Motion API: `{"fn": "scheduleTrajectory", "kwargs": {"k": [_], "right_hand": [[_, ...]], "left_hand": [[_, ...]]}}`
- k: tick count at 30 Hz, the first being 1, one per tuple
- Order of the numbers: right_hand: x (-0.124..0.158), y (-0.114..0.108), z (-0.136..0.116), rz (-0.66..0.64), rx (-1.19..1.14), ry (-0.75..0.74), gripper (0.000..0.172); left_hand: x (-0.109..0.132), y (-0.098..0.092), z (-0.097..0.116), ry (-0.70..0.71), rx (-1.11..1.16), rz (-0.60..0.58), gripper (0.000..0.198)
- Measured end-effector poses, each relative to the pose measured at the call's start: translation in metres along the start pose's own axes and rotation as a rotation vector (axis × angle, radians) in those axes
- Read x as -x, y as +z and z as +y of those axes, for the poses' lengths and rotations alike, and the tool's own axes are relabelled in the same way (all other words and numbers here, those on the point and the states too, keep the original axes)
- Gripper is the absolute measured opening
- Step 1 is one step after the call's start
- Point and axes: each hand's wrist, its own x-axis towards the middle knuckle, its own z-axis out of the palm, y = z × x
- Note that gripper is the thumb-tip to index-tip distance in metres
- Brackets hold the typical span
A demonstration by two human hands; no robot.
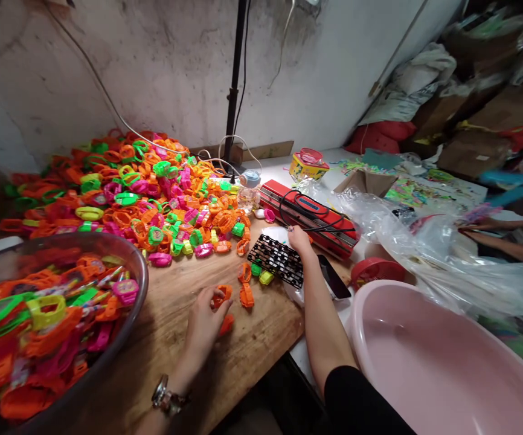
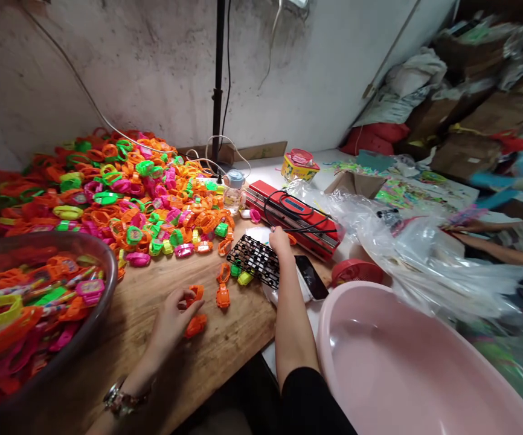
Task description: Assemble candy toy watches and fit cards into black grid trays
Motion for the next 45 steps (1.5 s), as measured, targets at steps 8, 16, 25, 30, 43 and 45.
{"fn": "scheduleTrajectory", "kwargs": {"k": [8, 16, 25, 30, 43, 45], "right_hand": [[0.136, 0.000, -0.056, -0.126, -0.546, -0.703, 0.028], [0.216, 0.004, -0.081, 0.017, -0.649, -1.014, 0.023], [0.221, 0.004, -0.085, 0.325, -0.361, -1.155, 0.034], [0.226, 0.007, -0.083, 0.338, -0.240, -1.169, 0.036], [0.224, 0.010, -0.092, 0.409, 0.110, -1.401, 0.020], [0.211, 0.012, -0.090, 0.323, 0.039, -1.347, 0.017]], "left_hand": [[0.009, -0.033, 0.025, -0.161, 0.457, 0.131, 0.052], [0.027, -0.055, 0.041, -0.015, 0.229, 0.105, 0.041], [0.037, -0.068, 0.045, 0.261, -0.123, 0.124, 0.038], [0.039, -0.072, 0.048, 0.297, -0.194, 0.109, 0.037], [0.027, -0.084, 0.041, 0.085, -0.205, -0.007, 0.040], [0.028, -0.094, 0.039, 0.091, -0.269, 0.032, 0.039]]}}
